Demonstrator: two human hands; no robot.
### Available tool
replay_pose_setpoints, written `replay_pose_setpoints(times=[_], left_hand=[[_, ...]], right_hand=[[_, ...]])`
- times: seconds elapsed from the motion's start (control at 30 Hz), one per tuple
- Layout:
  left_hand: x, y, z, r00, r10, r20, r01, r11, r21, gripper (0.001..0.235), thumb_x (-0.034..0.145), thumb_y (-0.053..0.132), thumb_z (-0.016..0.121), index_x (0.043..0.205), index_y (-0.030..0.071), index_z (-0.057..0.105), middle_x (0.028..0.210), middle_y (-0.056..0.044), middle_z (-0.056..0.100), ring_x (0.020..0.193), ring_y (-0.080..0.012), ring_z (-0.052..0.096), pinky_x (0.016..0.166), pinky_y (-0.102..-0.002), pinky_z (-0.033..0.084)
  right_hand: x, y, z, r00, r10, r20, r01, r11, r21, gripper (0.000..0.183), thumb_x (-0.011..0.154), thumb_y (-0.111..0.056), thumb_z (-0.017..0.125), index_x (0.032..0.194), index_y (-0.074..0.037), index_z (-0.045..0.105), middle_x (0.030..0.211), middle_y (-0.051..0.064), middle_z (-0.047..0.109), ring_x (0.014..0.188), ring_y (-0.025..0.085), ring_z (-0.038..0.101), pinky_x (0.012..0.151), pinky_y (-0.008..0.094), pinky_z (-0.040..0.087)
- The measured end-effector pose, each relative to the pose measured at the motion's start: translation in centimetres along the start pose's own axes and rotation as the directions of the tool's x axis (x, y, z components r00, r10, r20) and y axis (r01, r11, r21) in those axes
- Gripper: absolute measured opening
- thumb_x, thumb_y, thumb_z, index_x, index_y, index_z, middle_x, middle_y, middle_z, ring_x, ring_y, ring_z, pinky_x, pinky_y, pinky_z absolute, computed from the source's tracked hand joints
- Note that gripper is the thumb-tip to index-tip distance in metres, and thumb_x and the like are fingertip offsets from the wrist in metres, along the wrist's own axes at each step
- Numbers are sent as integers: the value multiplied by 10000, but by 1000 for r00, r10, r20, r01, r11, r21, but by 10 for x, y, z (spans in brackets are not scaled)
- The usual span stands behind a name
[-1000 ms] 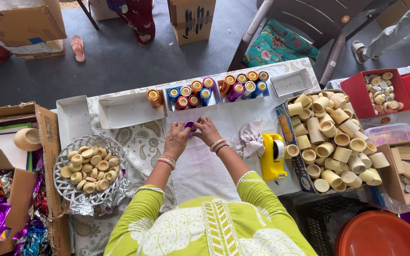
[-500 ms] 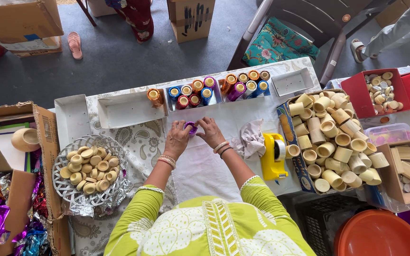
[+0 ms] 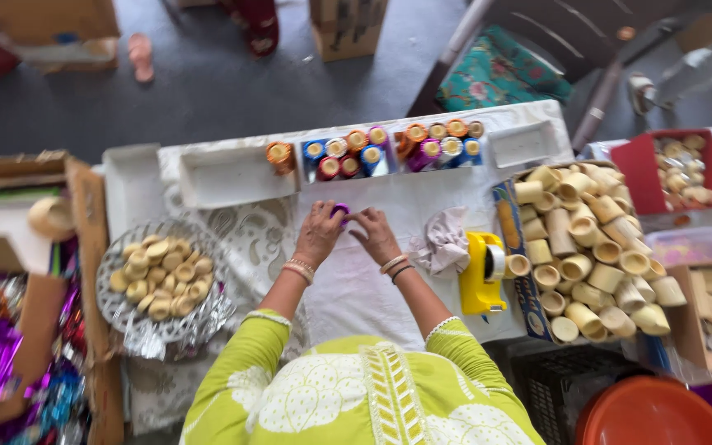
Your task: The person wraps small beige cups in shiny purple foil, folds the ends, and secures them with tape. They place the finished wrapped cups into a white tray and continue the process with additional cups and foil.
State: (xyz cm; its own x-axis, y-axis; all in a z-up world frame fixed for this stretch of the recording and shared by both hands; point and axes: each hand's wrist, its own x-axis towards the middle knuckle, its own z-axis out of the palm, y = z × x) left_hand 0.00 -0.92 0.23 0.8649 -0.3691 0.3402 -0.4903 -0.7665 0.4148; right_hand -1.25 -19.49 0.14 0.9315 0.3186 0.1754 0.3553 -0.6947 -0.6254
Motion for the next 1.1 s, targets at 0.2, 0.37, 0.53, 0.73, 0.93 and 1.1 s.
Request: replay_pose_setpoints(times=[0.2, 0.37, 0.53, 0.73, 0.93, 1.1], left_hand=[[-26, 3, -48, 996, -48, -81, 50, 998, 26, 324, 744, 133, 770, 1051, 96, 674, 1158, -124, 612, 1152, -363, 549, 943, -442, 502], [-94, -73, -65, 919, -318, -234, 322, 946, -22, 146, 856, 85, 717, 1001, 76, 696, 1075, -103, 668, 1090, -301, 618, 940, -397, 536], [-159, -147, -96, 705, -672, -226, 704, 701, 112, 154, 964, 139, 701, 1085, 45, 693, 1092, -126, 656, 1018, -305, 620, 897, -414, 527], [-184, -157, -104, 672, -732, -112, 738, 650, 183, 323, 804, 173, 783, 1121, 153, 723, 1205, -107, 589, 1153, -342, 519, 966, -422, 508], [-178, -151, -99, 773, -633, -38, 605, 719, 343, 251, 831, 177, 766, 1078, 208, 733, 1144, -40, 642, 1156, -297, 534, 992, -491, 448], [-168, -157, -102, 783, -619, -64, 605, 733, 311, 252, 789, 215, 792, 1017, 161, 698, 1050, -47, 678, 1109, -314, 557, 961, -491, 448]], right_hand=[[8, 10, 5, 999, -47, -4, 47, 998, -37, 468, 828, -131, 802, 1279, -199, 693, 1106, 95, 618, 1030, 318, 560, 933, 422, 498], [11, 3, 0, 999, -17, 49, 20, 998, -61, 498, 832, -146, 803, 1306, -225, 671, 1126, 99, 599, 1044, 325, 544, 943, 434, 492], [5, 2, -12, 999, 20, 40, -18, 999, -45, 539, 832, -144, 798, 1342, -219, 640, 1134, 110, 579, 1053, 332, 528, 945, 442, 484], [-45, 47, -37, 984, 117, -134, -128, 989, -73, 461, 840, -158, 820, 1276, -166, 669, 1153, 126, 582, 1126, 341, 538, 992, 446, 460], [-119, 120, -48, 914, 335, -228, -405, 756, -514, 545, 708, -276, 839, 1227, -184, 696, 1236, 146, 596, 1124, 419, 541, 976, 537, 423], [-166, 190, -25, 861, 467, -201, -507, 761, -405, 382, 886, -244, 728, 1256, -162, 683, 1181, 170, 645, 1101, 407, 578, 985, 520, 472]])
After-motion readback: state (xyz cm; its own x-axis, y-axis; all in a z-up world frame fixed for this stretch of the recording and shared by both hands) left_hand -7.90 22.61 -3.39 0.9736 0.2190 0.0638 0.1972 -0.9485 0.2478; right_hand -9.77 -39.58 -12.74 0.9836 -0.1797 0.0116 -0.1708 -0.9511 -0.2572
